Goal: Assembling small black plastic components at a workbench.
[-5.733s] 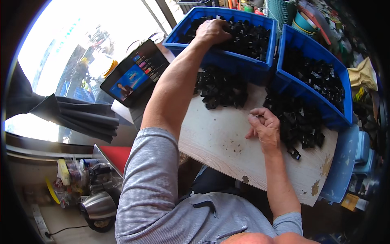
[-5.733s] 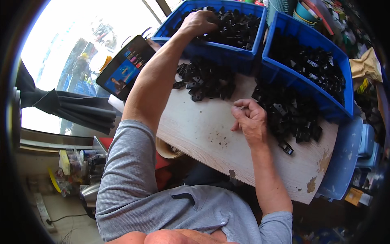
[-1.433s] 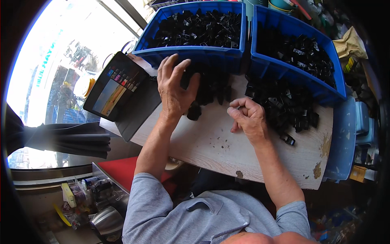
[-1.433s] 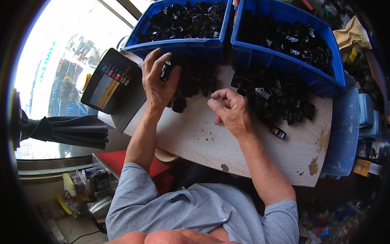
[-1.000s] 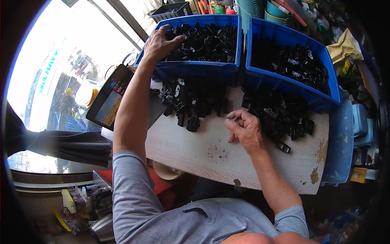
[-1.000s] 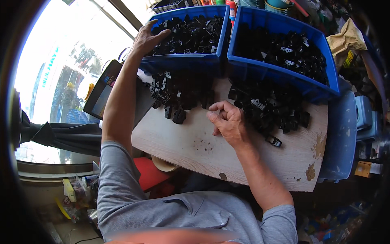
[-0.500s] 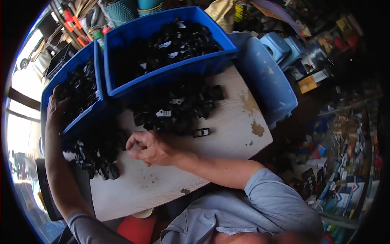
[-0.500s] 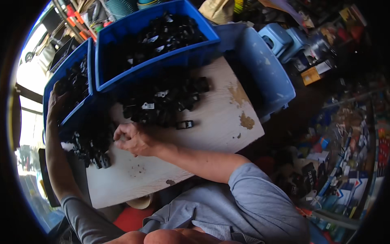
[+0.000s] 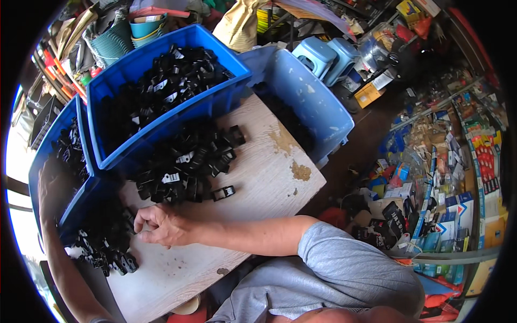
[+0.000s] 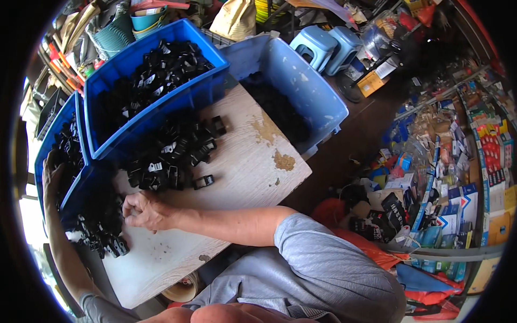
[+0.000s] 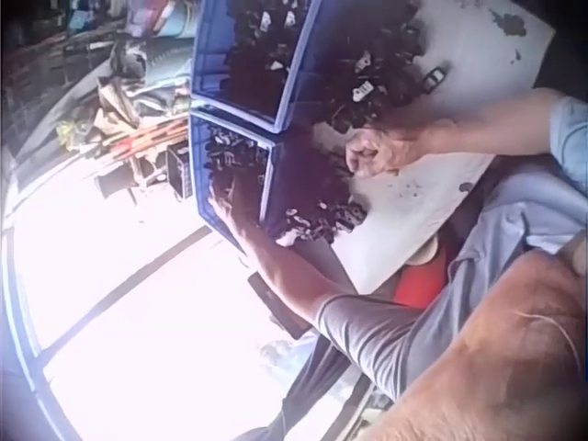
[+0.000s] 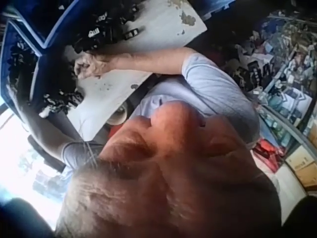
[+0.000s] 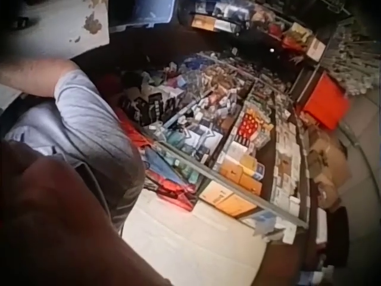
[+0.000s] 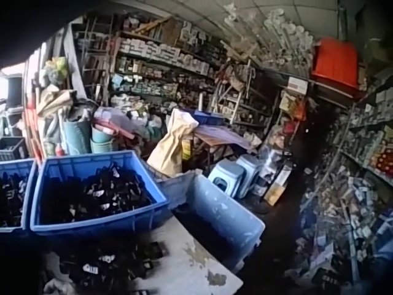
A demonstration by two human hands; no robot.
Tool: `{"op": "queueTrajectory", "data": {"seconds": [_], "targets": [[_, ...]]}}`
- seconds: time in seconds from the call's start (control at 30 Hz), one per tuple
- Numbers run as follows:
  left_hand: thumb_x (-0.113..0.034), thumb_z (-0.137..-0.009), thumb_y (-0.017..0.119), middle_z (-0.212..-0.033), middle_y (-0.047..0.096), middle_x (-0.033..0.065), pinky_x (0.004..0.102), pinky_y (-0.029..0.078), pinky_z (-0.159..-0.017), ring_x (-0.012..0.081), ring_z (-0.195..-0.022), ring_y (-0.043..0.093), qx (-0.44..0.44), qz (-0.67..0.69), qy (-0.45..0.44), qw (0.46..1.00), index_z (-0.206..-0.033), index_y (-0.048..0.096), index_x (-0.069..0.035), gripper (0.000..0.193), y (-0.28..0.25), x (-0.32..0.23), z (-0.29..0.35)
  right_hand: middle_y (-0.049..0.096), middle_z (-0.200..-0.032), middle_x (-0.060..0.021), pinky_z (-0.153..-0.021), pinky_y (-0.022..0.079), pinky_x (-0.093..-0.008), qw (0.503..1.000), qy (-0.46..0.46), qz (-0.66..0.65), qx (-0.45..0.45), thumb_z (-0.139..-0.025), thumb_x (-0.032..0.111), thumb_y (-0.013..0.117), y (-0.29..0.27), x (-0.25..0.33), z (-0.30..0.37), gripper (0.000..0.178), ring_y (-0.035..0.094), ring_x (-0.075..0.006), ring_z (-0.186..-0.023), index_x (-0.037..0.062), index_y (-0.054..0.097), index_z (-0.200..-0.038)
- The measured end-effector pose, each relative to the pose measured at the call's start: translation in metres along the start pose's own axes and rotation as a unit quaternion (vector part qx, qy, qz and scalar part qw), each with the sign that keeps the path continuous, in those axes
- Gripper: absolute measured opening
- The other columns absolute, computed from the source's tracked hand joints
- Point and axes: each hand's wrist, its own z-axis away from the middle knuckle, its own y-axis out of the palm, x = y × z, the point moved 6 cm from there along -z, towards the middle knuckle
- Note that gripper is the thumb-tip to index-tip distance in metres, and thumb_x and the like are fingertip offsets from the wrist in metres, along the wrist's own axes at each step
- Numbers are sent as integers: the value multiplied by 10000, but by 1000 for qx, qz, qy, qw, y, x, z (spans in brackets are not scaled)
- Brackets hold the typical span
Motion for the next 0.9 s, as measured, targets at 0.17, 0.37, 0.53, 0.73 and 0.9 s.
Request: {"op": "queueTrajectory", "data": {"seconds": [0.17,0.37,0.53,0.73,0.9], "targets": [[-279,-790,733,-1285,597,191,416,480,-995,341,-1157,605,23,44,-26,998,-1421,525,-126,682,15,12,-2,495,-546,-4,-420,414,-279,1000,-12,7,-3,-899,161,694,-3,-4,-2,214,522,-91,-432,-12,595,-977],[-249,-798,724,-1216,622,172,396,491,-952,310,-1093,620,20,77,-20,997,-1384,545,-108,628,19,14,-1,485,-542,5,-404,397,-278,1000,-20,1,-7,-907,134,683,-3,2,0,177,521,-84,-431,-8,591,-960],[-224,-805,717,-1158,643,156,380,501,-916,285,-1041,632,19,108,-6,994,-1353,562,-92,584,27,7,-12,470,-552,13,-401,389,-283,1000,-14,-2,-4,-896,134,690,0,-2,-1,184,500,-83,-426,-8,592,-960],[-193,-813,708,-1089,669,137,361,513,-873,255,-977,647,20,136,-3,990,-1315,583,-74,532,32,16,-12,466,-554,12,-415,384,-293,1000,-26,3,-10,-885,126,691,-1,-3,-1,178,483,-86,-424,-9,594,-950],[-168,-819,700,-1032,690,121,345,522,-837,230,-924,659,15,154,-9,988,-1284,600,-59,488,25,31,-5,469,-545,10,-420,380,-292,999,-36,6,-11,-886,118,683,3,2,-1,161,491,-85,-422,-6,596,-940]]}}
